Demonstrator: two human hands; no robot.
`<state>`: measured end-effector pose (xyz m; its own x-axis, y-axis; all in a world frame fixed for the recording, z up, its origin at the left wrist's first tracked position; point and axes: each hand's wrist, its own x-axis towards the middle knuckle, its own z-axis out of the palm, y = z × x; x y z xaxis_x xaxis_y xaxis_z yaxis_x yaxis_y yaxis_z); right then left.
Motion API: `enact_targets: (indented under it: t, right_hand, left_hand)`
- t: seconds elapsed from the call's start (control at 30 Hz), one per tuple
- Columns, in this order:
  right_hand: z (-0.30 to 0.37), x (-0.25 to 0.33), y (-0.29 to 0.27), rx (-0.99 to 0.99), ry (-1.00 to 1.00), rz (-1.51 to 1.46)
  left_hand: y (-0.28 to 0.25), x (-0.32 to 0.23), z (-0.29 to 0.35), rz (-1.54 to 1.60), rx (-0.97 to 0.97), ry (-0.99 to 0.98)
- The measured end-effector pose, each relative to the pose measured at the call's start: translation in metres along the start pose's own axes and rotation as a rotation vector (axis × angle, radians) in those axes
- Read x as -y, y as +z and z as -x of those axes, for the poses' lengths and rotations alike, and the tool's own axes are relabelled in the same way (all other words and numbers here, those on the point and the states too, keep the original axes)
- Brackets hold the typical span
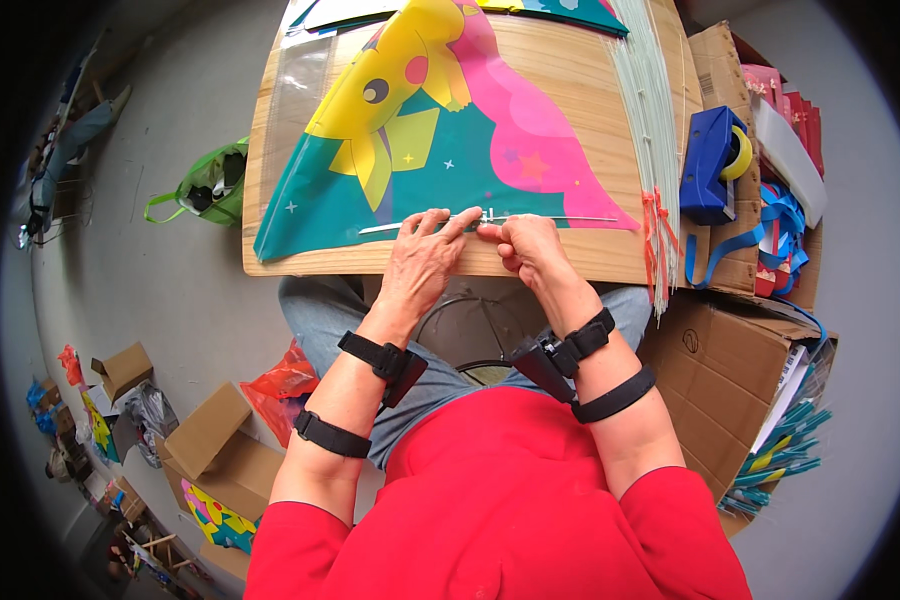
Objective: The person sits on the floor and assembles a Pikachu-themed kite by inserting a thin rod into a sleeve on the kite's surface. They secure the rod in place using red string and blue tape, then lift the kite to inspect the alignment.
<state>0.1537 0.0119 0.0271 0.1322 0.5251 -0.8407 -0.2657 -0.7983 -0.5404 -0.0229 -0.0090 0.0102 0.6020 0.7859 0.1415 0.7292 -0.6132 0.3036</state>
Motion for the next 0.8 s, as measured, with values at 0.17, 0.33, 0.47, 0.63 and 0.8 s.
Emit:
enact_targets:
  t: [0.17,0.33,0.47,0.63,0.8]
  right_hand:
    - [0.0042,-0.0003,-0.0036,0.031,0.046,-0.116]
    - [0.001,-0.0026,-0.0055,0.043,0.071,-0.177]
    - [-0.0007,-0.0057,-0.0087,0.067,0.106,-0.225]
    - [-0.0006,-0.0062,-0.0098,0.093,0.117,-0.233]
    - [0.0053,-0.0068,-0.0104,0.096,0.131,-0.253]
  left_hand:
    - [0.0008,-0.0019,0.0007,-0.017,-0.005,-0.004]
    - [0.0004,-0.0009,-0.0001,-0.011,-0.002,-0.004]
    - [0.0014,-0.0006,0.0002,0.006,0.008,-0.012]
    - [-0.0006,-0.0003,0.0,0.025,0.025,-0.013]
    - [-0.0037,-0.0027,0.0023,0.015,0.029,0.002]
